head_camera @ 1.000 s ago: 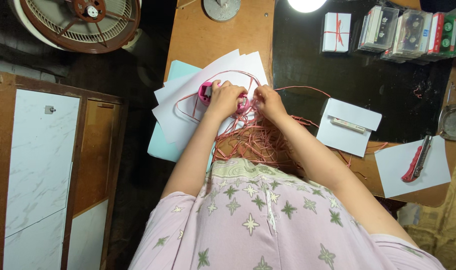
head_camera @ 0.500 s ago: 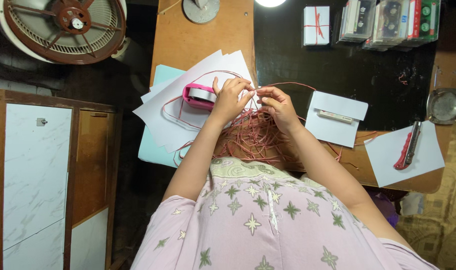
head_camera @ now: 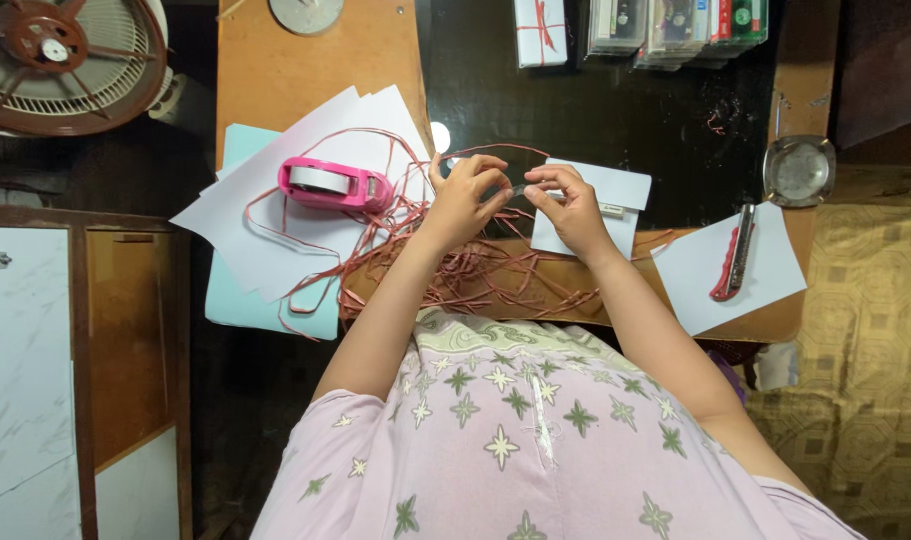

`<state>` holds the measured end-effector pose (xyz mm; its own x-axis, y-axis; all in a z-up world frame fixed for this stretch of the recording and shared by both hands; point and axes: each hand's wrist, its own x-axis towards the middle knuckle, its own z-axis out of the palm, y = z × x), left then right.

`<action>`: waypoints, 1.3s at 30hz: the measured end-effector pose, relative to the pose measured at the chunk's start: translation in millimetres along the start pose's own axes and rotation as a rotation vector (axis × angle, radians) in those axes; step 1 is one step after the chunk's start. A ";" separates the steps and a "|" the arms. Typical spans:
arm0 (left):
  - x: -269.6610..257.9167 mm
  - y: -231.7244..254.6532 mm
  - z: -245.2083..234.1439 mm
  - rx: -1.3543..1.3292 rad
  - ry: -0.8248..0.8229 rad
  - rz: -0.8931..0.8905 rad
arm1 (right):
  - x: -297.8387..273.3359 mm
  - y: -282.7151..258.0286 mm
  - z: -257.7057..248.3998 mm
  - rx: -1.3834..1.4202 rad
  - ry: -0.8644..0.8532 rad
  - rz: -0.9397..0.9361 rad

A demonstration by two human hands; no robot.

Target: The person wraps small cassette tapes in white paper, secures the edges with tape, and ties a red ribbon around each package. The person places the finished wrapped items on the table.

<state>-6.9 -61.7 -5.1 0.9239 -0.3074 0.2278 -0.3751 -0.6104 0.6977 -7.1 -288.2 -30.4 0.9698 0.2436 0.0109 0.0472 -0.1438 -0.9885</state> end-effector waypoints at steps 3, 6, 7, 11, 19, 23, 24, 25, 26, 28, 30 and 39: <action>3.3 19.0 26.0 -0.027 -0.056 -0.031 | -7.7 0.0 -28.1 -0.043 -0.024 0.044; 6.2 35.1 55.2 -0.081 -0.082 -0.165 | -15.9 0.4 -53.0 0.012 0.014 0.005; 6.0 40.8 67.4 -0.118 -0.053 -0.228 | -18.0 1.4 -61.3 -0.040 0.067 0.024; -7.0 51.8 112.4 -0.050 -0.061 -0.254 | -29.6 9.1 -94.3 -0.168 0.217 0.045; -19.9 27.1 171.9 0.556 -0.258 0.374 | -46.9 28.9 -140.4 -0.036 0.257 0.090; -19.9 16.1 185.5 0.606 -0.339 0.404 | -51.5 37.9 -148.1 -0.005 0.269 0.110; -18.5 15.1 186.8 0.602 -0.364 0.411 | -51.5 39.0 -149.6 -0.007 0.271 0.109; -16.6 15.2 187.3 0.598 -0.388 0.418 | -51.8 39.4 -151.8 0.005 0.276 0.105; -14.2 16.0 186.9 0.594 -0.414 0.425 | -52.4 39.2 -154.2 0.017 0.282 0.101; -7.4 18.9 182.5 0.551 -0.405 0.404 | -51.9 37.9 -158.8 0.029 0.301 0.106; 3.9 22.8 176.9 0.478 -0.362 0.368 | -50.7 36.5 -163.2 0.029 0.325 0.126; 92.5 8.0 173.1 0.187 -0.161 0.281 | -40.7 44.0 -173.6 0.052 0.331 0.115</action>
<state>62.5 -221.3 -96.0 0.7648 -0.5836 0.2728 -0.6334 -0.6039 0.4839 -3.0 -471.0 -48.2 0.9935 -0.0963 -0.0614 -0.0712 -0.1009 -0.9923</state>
